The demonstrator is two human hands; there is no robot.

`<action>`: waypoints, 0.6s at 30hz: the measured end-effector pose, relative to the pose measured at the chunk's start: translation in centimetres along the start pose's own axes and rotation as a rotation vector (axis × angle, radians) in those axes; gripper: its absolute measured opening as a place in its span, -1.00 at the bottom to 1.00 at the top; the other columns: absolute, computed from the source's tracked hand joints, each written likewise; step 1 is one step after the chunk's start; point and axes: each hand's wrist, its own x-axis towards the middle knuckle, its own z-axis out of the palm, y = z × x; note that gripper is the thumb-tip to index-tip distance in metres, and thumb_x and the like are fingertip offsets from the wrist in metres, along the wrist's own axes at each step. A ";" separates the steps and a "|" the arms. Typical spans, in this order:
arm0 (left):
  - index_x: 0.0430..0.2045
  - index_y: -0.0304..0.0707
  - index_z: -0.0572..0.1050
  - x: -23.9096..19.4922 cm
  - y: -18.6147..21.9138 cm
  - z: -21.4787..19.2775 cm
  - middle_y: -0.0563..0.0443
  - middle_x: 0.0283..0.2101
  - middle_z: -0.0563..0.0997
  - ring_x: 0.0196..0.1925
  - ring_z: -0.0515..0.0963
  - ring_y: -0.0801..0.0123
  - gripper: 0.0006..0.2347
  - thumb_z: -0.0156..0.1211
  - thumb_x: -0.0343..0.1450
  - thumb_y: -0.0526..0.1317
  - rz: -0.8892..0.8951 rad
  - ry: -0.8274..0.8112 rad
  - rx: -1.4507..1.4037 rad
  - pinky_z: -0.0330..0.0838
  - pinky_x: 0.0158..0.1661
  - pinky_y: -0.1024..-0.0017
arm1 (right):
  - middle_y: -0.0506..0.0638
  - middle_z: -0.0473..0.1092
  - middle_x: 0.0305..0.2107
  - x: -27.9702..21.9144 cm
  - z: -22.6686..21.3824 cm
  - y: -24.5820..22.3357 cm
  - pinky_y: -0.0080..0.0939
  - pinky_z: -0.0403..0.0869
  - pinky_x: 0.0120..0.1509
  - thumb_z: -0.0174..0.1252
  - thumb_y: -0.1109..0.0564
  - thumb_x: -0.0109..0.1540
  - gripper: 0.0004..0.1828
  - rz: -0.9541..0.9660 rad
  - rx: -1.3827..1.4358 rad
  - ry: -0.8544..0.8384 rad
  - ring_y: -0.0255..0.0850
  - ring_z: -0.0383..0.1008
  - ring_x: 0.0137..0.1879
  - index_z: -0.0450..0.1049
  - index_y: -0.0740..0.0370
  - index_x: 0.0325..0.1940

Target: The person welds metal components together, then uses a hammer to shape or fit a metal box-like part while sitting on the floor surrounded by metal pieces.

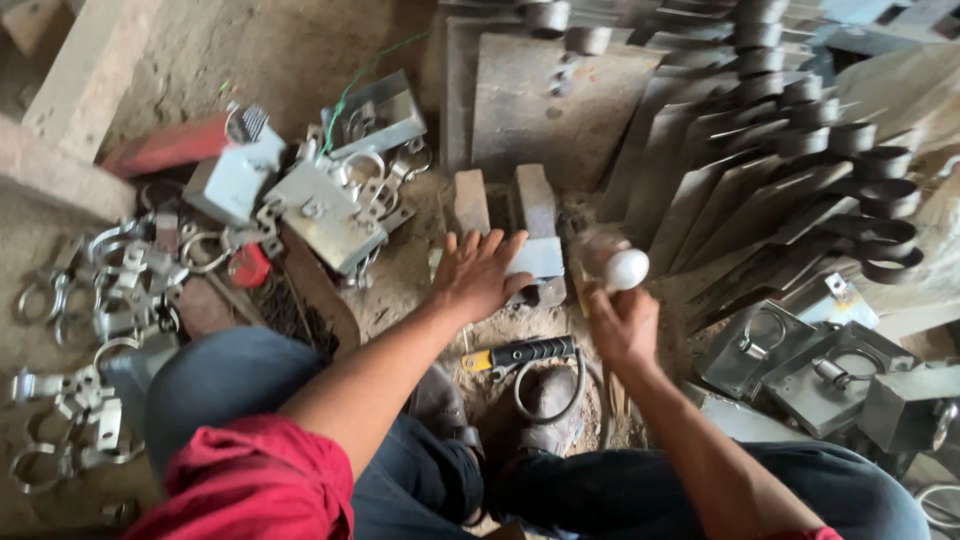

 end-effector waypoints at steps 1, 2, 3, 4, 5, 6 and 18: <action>0.43 0.09 0.06 -0.1 0.0 -0.5 -0.12 0.34 0.33 0.37 0.30 -0.08 -0.37 -0.26 0.47 0.30 -0.004 -0.013 -0.031 -0.04 0.31 -0.31 | 0.11 0.54 -0.49 0.0 0.0 0.1 -0.16 0.59 -0.39 0.05 0.08 0.32 -0.72 -0.086 0.043 0.032 -0.23 0.55 -0.47 0.52 0.32 -0.02; 0.44 0.09 0.06 0.0 0.0 -0.9 -0.09 0.35 0.35 0.38 0.31 -0.04 -0.36 -0.25 0.47 0.29 0.007 -0.023 -0.054 -0.04 0.34 -0.30 | 0.10 0.54 -0.50 0.3 -0.2 0.1 -0.18 0.59 -0.38 0.04 0.11 0.30 -0.72 -0.168 0.095 0.078 -0.25 0.56 -0.45 0.53 0.32 -0.05; 0.45 0.10 0.06 -0.1 0.0 -1.1 -0.08 0.33 0.36 0.38 0.32 -0.02 -0.37 -0.24 0.48 0.28 -0.009 -0.057 -0.051 -0.02 0.34 -0.29 | 0.09 0.54 -0.52 0.6 -0.3 0.2 -0.20 0.59 -0.36 0.03 0.13 0.28 -0.73 -0.249 0.146 0.125 -0.27 0.57 -0.44 0.55 0.32 -0.07; 0.46 0.10 0.06 -0.2 0.0 -0.9 -0.07 0.31 0.37 0.38 0.34 0.00 -0.37 -0.23 0.48 0.27 -0.019 -0.091 -0.046 0.00 0.34 -0.27 | 0.08 0.54 -0.51 0.6 0.1 0.3 -0.20 0.60 -0.37 0.05 0.11 0.27 -0.73 -0.195 0.114 0.110 -0.26 0.57 -0.45 0.52 0.32 -0.05; 0.46 0.11 0.06 -0.2 0.0 -0.6 -0.06 0.30 0.39 0.37 0.35 0.02 -0.38 -0.21 0.49 0.27 -0.030 -0.125 -0.041 0.03 0.35 -0.26 | 0.08 0.53 -0.51 0.5 0.5 0.3 -0.19 0.61 -0.38 0.07 0.10 0.26 -0.72 -0.141 0.082 0.096 -0.24 0.57 -0.46 0.48 0.33 -0.04; 0.42 0.10 0.10 0.1 -0.1 -0.2 -0.12 0.29 0.41 0.33 0.37 -0.08 -0.38 -0.19 0.46 0.28 0.034 0.064 0.019 0.01 0.29 -0.35 | 0.08 0.53 -0.50 0.2 0.8 0.3 -0.19 0.62 -0.39 0.09 0.09 0.26 -0.70 -0.088 0.050 0.077 -0.22 0.57 -0.47 0.45 0.33 -0.02; 0.40 0.06 0.13 -0.8 0.8 -3.3 -0.06 0.16 0.43 0.28 0.37 0.06 -0.40 -0.08 0.47 0.23 0.037 -0.086 -0.027 0.10 0.25 -0.23 | 0.18 0.55 -0.45 -0.9 0.5 -1.2 -0.10 0.57 -0.30 0.15 -0.03 0.27 -0.61 -0.211 -0.030 0.054 -0.18 0.58 -0.38 0.51 0.42 -0.12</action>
